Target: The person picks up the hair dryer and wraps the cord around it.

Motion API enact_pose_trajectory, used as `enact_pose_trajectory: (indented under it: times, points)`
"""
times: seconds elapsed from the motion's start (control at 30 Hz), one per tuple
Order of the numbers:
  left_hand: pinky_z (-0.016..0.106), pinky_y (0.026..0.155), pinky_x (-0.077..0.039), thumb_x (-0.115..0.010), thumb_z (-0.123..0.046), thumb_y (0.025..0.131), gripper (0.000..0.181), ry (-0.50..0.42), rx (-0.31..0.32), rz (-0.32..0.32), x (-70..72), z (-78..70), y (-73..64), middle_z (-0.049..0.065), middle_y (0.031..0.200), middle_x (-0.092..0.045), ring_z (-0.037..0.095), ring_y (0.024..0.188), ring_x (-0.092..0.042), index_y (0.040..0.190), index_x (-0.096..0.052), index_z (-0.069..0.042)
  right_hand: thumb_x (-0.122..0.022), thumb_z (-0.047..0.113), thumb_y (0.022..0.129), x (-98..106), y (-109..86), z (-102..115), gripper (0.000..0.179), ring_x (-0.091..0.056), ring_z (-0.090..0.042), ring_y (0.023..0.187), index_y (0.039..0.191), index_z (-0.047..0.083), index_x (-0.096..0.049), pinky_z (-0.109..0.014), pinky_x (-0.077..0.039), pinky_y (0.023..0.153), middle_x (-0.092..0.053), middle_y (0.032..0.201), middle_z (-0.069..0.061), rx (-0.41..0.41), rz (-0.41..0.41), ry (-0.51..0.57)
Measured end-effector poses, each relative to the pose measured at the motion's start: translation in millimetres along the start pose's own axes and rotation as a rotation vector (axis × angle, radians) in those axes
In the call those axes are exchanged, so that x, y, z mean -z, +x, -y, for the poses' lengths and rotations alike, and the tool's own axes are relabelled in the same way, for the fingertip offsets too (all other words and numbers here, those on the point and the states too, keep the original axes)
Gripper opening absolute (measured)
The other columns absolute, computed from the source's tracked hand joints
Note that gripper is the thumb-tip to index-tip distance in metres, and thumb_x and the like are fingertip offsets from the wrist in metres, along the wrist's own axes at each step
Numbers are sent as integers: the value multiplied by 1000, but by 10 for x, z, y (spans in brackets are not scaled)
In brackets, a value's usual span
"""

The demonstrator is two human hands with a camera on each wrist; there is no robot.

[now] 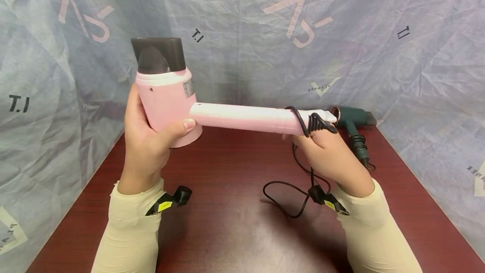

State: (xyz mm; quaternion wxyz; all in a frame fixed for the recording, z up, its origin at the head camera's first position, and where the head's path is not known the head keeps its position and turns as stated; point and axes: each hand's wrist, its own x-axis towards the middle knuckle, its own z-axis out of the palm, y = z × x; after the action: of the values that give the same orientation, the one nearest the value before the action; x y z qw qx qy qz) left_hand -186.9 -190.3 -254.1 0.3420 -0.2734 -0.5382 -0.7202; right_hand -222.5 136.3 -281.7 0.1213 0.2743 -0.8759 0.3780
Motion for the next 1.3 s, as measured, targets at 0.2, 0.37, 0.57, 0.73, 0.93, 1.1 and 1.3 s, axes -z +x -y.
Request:
enact_pose_trajectory:
  times: [0.2, 0.37, 0.57, 0.73, 0.93, 1.1, 1.3]
  points:
    - [38, 79, -57, -74, 18, 64, 71, -11, -25, -52, -14, 15, 14, 22, 113, -62, 35, 95, -63, 131, -56, 1, -47, 28, 111, -91, 21, 25, 31, -41, -7, 57, 89, 25, -69, -26, -42, 59, -40, 59, 10, 128, -21, -40]
    - [38, 82, -57, -74, 18, 63, 71, -20, -55, -105, -30, 20, 21, 22, 116, -62, 36, 98, -63, 130, -56, 0, -44, 30, 112, -143, 14, 80, 30, -46, -7, 56, 92, 27, -66, -27, -44, 60, -43, 64, 8, 149, -7, -58]
    - [38, 83, -57, -74, 16, 64, 70, 3, -61, -153, -70, -12, 15, 21, 114, -63, 36, 98, -64, 129, -57, 0, -45, 32, 112, -172, -14, 137, 29, -44, -7, 53, 94, 27, -67, -27, -43, 58, -43, 62, 8, 144, 1, -90]
    - [39, 84, -57, -74, 16, 66, 67, -5, -78, -170, -119, -49, 26, 22, 117, -63, 37, 99, -64, 128, -57, 0, -47, 31, 111, -190, -26, 165, 27, -44, -8, 62, 96, 26, -69, -27, -43, 61, -45, 64, 9, 160, 8, -119]
    - [39, 86, -56, -74, 15, 66, 69, -23, -97, -194, -153, -76, 41, 22, 118, -61, 37, 100, -61, 131, -56, 0, -49, 30, 110, -183, -53, 199, 26, -43, -8, 58, 97, 26, -71, -27, -43, 58, -42, 61, 10, 168, 0, -126]
    - [39, 87, -56, -74, 15, 66, 71, -15, -94, -221, -160, -87, 38, 20, 116, -61, 37, 101, -61, 132, -55, 0, -50, 27, 110, -172, -86, 228, 25, -43, -6, 57, 97, 25, -72, -26, -43, 58, -41, 60, 11, 179, -20, -142]
    - [39, 89, -54, -75, 14, 66, 74, -9, -96, -230, -158, -74, 42, 20, 119, -61, 36, 105, -59, 135, -54, -2, -54, 24, 108, -162, -123, 263, 20, -42, -5, 58, 99, 22, -72, -25, -44, 60, -44, 62, 13, 198, -46, -168]
